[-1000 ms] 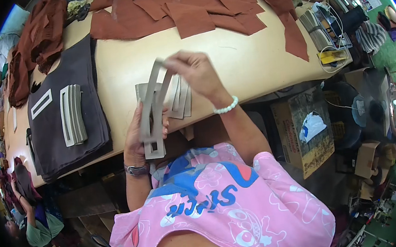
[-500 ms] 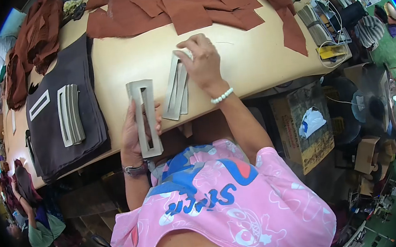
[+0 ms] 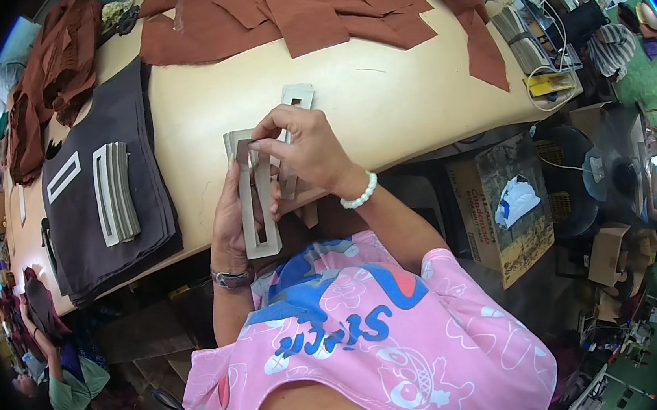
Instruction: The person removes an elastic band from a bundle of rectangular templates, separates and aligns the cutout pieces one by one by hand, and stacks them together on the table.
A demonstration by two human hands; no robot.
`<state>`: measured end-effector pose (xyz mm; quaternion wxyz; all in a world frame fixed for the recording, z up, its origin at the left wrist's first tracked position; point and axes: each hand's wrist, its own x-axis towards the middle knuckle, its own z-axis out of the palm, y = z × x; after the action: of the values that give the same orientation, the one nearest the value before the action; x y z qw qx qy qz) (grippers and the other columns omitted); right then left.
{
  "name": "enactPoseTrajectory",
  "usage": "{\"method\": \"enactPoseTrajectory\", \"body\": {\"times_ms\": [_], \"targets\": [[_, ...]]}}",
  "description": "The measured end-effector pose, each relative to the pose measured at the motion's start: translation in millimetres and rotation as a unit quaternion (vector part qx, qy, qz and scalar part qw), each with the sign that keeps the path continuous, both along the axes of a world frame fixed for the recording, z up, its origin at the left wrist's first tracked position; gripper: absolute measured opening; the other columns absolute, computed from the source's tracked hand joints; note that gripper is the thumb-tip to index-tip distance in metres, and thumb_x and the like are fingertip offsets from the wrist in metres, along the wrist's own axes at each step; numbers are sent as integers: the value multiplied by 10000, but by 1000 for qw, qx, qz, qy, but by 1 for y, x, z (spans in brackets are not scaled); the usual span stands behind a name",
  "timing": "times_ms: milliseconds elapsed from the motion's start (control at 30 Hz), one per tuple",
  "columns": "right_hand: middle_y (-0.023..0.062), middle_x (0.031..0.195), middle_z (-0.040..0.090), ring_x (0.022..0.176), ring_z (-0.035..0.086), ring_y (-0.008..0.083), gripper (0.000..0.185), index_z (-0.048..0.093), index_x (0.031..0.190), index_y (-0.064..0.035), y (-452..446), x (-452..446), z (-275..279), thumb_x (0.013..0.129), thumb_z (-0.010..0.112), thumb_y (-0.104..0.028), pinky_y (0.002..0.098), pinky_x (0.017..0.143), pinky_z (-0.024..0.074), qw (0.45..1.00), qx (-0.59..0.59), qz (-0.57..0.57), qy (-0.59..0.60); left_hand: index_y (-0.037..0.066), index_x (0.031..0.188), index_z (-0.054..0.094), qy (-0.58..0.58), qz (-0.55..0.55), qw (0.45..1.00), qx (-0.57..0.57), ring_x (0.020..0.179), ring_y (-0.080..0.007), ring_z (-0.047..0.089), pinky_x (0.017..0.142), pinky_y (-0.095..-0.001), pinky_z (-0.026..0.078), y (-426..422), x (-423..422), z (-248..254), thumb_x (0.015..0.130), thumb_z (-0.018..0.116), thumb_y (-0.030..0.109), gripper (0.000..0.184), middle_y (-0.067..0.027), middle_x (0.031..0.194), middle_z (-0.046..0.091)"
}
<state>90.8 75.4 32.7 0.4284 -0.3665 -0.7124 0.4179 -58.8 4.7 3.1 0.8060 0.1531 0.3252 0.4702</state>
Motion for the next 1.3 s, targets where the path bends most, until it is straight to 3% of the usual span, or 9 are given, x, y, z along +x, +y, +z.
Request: {"method": "enactPoseTrajectory", "body": {"times_ms": [167,433,533,633,667,900,1000,1100,1300], "targets": [[16,768,640,713,560,74,108,644,845,24,10,11,8,817,615,-76,217,693,447,982,-162,78,57,-18,1036,512,-10,-39,999,11,529,-146,581,468,-241,496,-5,-3,-3,924,280,530,605,-101,699,591],[-10,732,609,630,542,35,163,639,902,-1,56,36,4,875,570,-146,179,592,444,955,-159,-92,234,-8,1067,512,7,66,997,-49,537,-173,571,487,-268,493,-22,-32,-2,902,304,571,637,-106,698,579],[3,760,602,677,564,100,157,644,906,-20,64,37,-22,827,620,-153,236,629,458,971,-190,-65,127,-4,1075,513,34,106,992,-53,533,-160,545,495,-268,490,-25,-42,7,899,301,579,644,-90,676,560],[41,805,583,769,560,198,192,652,904,-50,57,27,-42,757,663,-172,309,696,454,932,152,-208,-255,7,1077,526,39,115,991,-64,523,-163,549,475,-277,475,-21,-42,8,890,332,582,635,-93,689,569],[82,836,552,839,524,264,220,657,897,-66,56,25,-46,714,676,-186,357,743,430,934,167,-224,-222,3,1084,523,29,103,993,-58,529,-167,557,473,-275,483,-19,-39,6,891,329,581,639,-96,697,572],[92,884,571,802,543,262,205,653,894,-46,1,-5,1,752,641,-192,361,711,440,977,179,-61,-100,15,1067,518,-30,18,998,-56,514,-193,571,470,-283,504,1,-1,4,909,328,541,581,-122,682,585],[117,907,583,829,557,271,153,648,882,-30,-9,-9,0,740,645,-88,336,713,451,963,213,-98,-129,47,1037,509,-45,31,998,-32,510,-193,571,459,-278,497,3,4,1,925,308,516,523,-123,692,589],[108,849,582,772,556,262,162,627,855,-29,-6,-5,0,742,645,-144,348,697,448,972,209,-67,-83,42,1040,505,-52,27,998,-35,520,-190,573,458,-276,493,-1,4,-4,926,299,517,531,-124,701,589],[29,704,589,645,549,98,63,588,857,-3,17,9,9,824,591,-57,221,613,439,974,-127,-22,185,12,1067,511,49,61,997,-22,539,-160,585,460,-255,496,-10,-8,6,903,333,551,590,-97,716,588]]}}
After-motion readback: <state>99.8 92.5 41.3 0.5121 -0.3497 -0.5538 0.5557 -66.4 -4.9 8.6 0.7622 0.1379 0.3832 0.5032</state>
